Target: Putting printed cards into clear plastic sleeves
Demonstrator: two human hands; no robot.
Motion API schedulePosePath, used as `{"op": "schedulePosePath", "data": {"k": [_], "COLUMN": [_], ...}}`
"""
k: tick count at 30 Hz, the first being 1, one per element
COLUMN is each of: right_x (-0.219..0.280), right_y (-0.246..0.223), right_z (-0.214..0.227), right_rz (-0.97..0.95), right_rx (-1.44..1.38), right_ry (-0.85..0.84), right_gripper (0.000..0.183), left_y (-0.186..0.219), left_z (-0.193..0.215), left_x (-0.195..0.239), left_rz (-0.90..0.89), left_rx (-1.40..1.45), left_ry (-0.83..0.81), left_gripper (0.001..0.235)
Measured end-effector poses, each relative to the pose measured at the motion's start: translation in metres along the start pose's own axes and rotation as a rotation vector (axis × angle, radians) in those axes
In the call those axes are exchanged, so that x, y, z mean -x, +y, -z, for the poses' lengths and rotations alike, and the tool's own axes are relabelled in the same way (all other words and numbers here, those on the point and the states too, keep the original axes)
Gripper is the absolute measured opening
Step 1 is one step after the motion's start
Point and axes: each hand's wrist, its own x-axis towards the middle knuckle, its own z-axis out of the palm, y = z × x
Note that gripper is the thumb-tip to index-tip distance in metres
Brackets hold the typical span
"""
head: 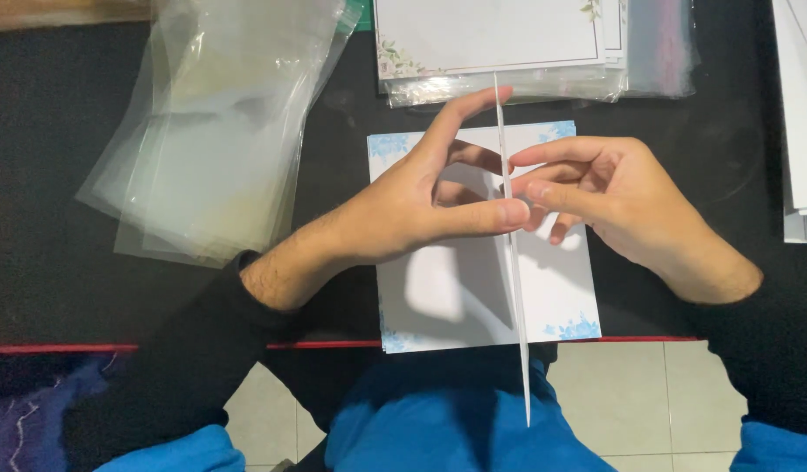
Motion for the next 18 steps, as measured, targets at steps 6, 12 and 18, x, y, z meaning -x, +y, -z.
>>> {"op": "schedulePosePath", "data": {"k": [6,12,18], "right_x": [0.001,0.005,0.004], "right_y": [0.009,-0.005,0.008], "right_z": [0.003,-0.004,0.003], "right_rz": [0.094,-0.048,0.049], "right_rx": [-0.064,-0.050,-0.145], "right_ry": [-0.116,0.029,-0.042], "right_gripper": [0.051,0.055,0.057], "left_y": [0.012,0.008,0.014], "left_z": [-0.008,-0.010,-0.010], "left_x": [0.004,0.005,0.007], "left_rz": [0.089,-0.009,0.022], "left_rx": [-0.104,-0.148,-0.185], "left_ry": [0.123,0.181,0.190], "left_gripper": [0.105,0.104,0.111]}}
